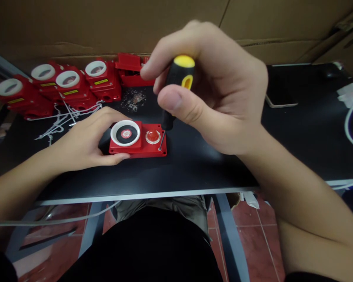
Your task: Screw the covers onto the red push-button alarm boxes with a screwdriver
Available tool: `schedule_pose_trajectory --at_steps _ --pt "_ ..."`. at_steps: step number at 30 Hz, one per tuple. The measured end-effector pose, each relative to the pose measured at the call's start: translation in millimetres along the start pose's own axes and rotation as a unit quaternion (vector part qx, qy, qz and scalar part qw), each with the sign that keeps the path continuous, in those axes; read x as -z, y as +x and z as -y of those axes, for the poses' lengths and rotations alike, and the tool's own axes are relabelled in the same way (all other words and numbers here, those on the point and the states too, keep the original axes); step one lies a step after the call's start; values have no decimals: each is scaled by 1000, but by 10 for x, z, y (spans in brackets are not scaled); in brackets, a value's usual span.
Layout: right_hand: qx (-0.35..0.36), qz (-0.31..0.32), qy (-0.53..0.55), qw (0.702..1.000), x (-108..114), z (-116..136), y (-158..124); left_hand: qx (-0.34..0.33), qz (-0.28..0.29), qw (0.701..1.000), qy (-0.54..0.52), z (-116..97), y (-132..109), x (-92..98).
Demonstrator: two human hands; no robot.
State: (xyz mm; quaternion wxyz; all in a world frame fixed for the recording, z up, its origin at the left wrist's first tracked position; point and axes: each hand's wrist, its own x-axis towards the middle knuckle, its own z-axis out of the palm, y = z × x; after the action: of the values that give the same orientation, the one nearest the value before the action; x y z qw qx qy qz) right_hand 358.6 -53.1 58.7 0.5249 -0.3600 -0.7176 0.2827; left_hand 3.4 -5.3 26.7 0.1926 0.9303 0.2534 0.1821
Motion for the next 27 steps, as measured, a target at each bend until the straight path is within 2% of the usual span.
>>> schedule_pose_trajectory --at_steps 3,5,11,15,21,27 --pt "77 -26 -82 993 73 85 -13 0 4 1000 2 -9 6 9" --pt "69 -11 -100 993 81 125 -4 -2 6 1000 5 -16 5 13" --pt "80 48 94 991 -32 200 59 10 -2 1000 14 -32 -12 3" --pt "56 23 103 993 -38 248 53 17 -3 1000 8 -40 -12 -1" --pt "28 80 181 980 -2 221 72 17 -6 1000 4 -28 -9 -5" --pt "18 13 96 995 8 308 115 20 -9 1000 6 -27 -7 -22"
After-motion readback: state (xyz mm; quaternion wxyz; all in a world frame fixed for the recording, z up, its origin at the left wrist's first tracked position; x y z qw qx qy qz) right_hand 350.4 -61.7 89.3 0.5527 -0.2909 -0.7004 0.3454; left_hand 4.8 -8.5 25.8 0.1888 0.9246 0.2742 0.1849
